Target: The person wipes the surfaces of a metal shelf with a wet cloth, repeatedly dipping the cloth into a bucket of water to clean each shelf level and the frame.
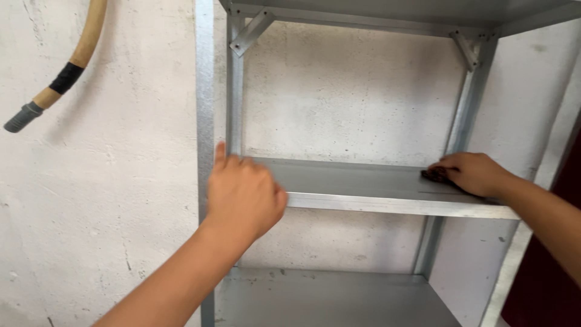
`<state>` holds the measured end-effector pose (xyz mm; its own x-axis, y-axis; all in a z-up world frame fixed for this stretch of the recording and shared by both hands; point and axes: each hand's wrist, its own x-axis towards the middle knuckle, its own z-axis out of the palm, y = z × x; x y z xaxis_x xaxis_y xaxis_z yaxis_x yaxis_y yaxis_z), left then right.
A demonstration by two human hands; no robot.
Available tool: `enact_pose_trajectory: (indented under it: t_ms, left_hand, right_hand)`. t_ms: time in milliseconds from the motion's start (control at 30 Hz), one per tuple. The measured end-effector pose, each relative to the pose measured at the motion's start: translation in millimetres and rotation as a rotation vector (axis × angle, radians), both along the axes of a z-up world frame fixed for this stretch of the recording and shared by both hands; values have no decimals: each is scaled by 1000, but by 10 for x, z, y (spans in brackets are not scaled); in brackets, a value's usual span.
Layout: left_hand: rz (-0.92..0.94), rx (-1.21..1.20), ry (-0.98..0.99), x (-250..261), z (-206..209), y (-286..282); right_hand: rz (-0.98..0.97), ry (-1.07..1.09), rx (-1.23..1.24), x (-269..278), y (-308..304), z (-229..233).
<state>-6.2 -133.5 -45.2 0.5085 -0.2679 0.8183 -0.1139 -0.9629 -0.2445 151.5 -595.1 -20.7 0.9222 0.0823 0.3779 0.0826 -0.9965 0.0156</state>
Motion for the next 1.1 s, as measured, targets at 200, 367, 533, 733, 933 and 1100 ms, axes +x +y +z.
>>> enact_pose_trajectory:
  t_ms: [200,367,533,733,933,1100]
  left_hand:
    - [-135,8,405,486,416,-699]
    - [-240,-48,587,809,431,-1170]
    - [-257,-67,869,704,342,-1187]
    - [-283,-92,825,600,359,-1171]
    - [-261,-110,827,522,375,-1191]
    - [-250,-149,831,473,410,-1203]
  right_hand:
    - [329,-393,224,-323,785,251]
    - [669,-157,-1,-384,1319,192]
    - [327,74,31,-324,1161,189]
    - [-109,148,-138,-33,95,194]
    - [-236,193,-94,142,-150,119]
    - [-222,185,-93,-164,27,190]
